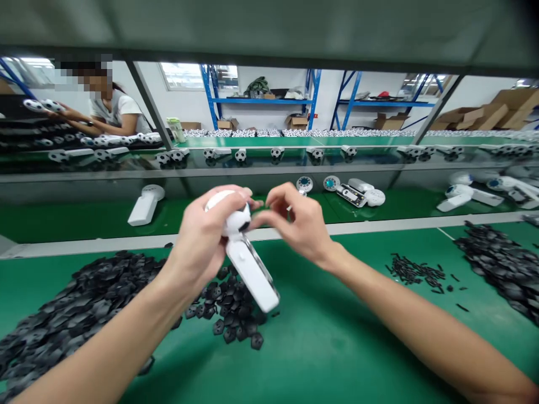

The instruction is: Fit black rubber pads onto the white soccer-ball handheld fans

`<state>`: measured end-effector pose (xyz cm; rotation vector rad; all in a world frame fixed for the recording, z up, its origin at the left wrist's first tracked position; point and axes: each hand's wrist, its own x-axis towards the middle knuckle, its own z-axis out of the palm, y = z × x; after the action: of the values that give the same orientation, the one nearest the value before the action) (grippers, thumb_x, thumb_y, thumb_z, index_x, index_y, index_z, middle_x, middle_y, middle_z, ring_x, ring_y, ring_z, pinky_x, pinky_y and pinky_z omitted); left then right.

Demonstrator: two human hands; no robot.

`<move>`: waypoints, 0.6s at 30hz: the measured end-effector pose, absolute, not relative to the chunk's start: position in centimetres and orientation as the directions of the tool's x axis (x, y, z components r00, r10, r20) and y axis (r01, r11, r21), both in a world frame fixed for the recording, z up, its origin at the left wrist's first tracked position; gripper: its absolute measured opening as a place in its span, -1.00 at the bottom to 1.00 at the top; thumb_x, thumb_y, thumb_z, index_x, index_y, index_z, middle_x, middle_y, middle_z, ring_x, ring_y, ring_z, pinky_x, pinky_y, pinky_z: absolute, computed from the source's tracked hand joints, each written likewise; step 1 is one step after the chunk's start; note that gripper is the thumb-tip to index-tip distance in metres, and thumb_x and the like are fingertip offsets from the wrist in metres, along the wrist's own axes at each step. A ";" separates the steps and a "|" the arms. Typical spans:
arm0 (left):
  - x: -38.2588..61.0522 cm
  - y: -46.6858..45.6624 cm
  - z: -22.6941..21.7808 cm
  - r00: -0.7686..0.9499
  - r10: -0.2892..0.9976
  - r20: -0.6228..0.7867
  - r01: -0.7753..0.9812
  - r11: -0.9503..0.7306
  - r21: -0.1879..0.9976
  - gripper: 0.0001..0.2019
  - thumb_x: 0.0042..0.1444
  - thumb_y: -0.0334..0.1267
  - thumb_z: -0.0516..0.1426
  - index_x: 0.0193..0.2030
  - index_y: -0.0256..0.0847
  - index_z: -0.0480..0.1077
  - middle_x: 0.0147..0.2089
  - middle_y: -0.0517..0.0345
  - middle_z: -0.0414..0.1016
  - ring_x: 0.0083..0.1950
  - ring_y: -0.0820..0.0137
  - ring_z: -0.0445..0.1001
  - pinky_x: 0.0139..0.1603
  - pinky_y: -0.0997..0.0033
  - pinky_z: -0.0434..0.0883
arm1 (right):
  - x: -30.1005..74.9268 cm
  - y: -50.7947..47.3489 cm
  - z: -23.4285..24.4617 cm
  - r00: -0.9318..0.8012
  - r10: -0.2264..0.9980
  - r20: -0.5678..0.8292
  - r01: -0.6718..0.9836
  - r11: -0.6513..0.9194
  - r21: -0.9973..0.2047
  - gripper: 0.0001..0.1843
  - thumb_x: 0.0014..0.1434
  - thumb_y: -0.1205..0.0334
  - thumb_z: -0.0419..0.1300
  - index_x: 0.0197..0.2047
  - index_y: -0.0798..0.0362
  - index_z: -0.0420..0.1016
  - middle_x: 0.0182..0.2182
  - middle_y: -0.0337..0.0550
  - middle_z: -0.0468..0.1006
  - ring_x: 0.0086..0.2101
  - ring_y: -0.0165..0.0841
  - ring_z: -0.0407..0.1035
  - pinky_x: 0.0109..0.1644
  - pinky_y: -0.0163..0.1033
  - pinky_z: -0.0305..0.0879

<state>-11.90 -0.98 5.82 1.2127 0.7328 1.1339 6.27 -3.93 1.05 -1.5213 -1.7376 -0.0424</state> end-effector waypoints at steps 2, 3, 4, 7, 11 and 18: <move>-12.4 -0.1 6.8 0.175 0.965 0.195 -0.334 -0.128 0.934 -0.82 -0.03 -0.28 0.42 -0.33 -0.24 0.54 -0.20 0.06 0.56 -0.09 0.28 0.59 -0.25 0.44 0.65 | 8.8 -1.6 0.7 0.329 0.877 0.351 0.879 -0.149 -0.453 -0.48 0.56 -0.25 0.04 0.35 -0.11 0.35 0.13 -0.09 0.65 0.04 -0.25 0.56 0.03 -0.23 0.40; -12.7 0.3 7.3 0.114 0.973 0.198 -0.366 -0.144 0.919 -0.82 -0.03 -0.31 0.42 -0.32 -0.23 0.54 -0.19 0.06 0.57 -0.02 0.25 0.60 -0.15 0.36 0.70 | 10.0 -0.3 0.2 0.424 0.862 0.278 0.855 -0.279 -0.436 -0.38 0.54 -0.20 0.11 0.46 -0.02 0.26 0.26 0.10 0.57 0.16 -0.11 0.51 0.12 -0.12 0.41; -13.0 0.7 7.9 0.068 0.980 0.185 -0.391 -0.144 0.909 -0.81 -0.02 -0.33 0.42 -0.31 -0.21 0.53 -0.20 0.08 0.57 0.01 0.23 0.60 -0.09 0.30 0.73 | 11.1 0.9 -0.4 0.488 0.845 0.219 0.828 -0.368 -0.424 -0.25 0.50 -0.17 0.19 0.51 0.15 0.20 0.33 0.33 0.48 0.22 0.06 0.48 0.16 0.00 0.42; -13.8 1.2 9.0 0.022 0.988 0.155 -0.415 -0.132 0.900 -0.80 0.00 -0.32 0.41 -0.28 -0.16 0.50 -0.27 0.15 0.56 -0.03 0.26 0.60 -0.01 0.21 0.74 | 12.9 4.2 -2.3 0.600 0.796 0.079 0.759 -0.536 -0.371 -0.08 0.44 -0.22 0.25 0.53 0.33 0.17 0.29 0.54 0.46 0.22 0.19 0.47 0.21 0.16 0.45; -14.0 1.0 9.1 0.057 0.979 0.193 -0.403 -0.155 0.902 -0.83 0.08 -0.30 0.38 -0.27 -0.14 0.47 -0.28 0.14 0.53 -0.06 0.26 0.58 -0.03 0.22 0.73 | 13.4 6.1 -3.3 0.621 0.784 0.018 0.762 -0.598 -0.248 -0.45 0.47 -0.02 0.30 0.38 0.08 0.43 0.27 0.11 0.51 0.17 -0.06 0.50 0.24 0.16 0.51; -15.6 1.9 9.9 -0.007 0.955 0.296 -0.464 -0.265 0.845 -0.88 0.18 -0.42 0.27 -0.24 -0.22 0.39 -0.25 0.10 0.47 -0.11 0.29 0.57 0.06 0.03 0.71 | 15.1 -0.5 -1.1 0.465 0.878 -0.111 0.885 -0.463 0.047 -0.28 0.33 0.29 0.32 0.52 0.06 0.33 0.15 0.24 0.65 0.04 0.09 0.61 0.00 0.03 0.54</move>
<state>-15.61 1.89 9.91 1.0710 0.6466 1.5561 15.13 -0.52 -1.12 -2.7719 -1.6736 0.1150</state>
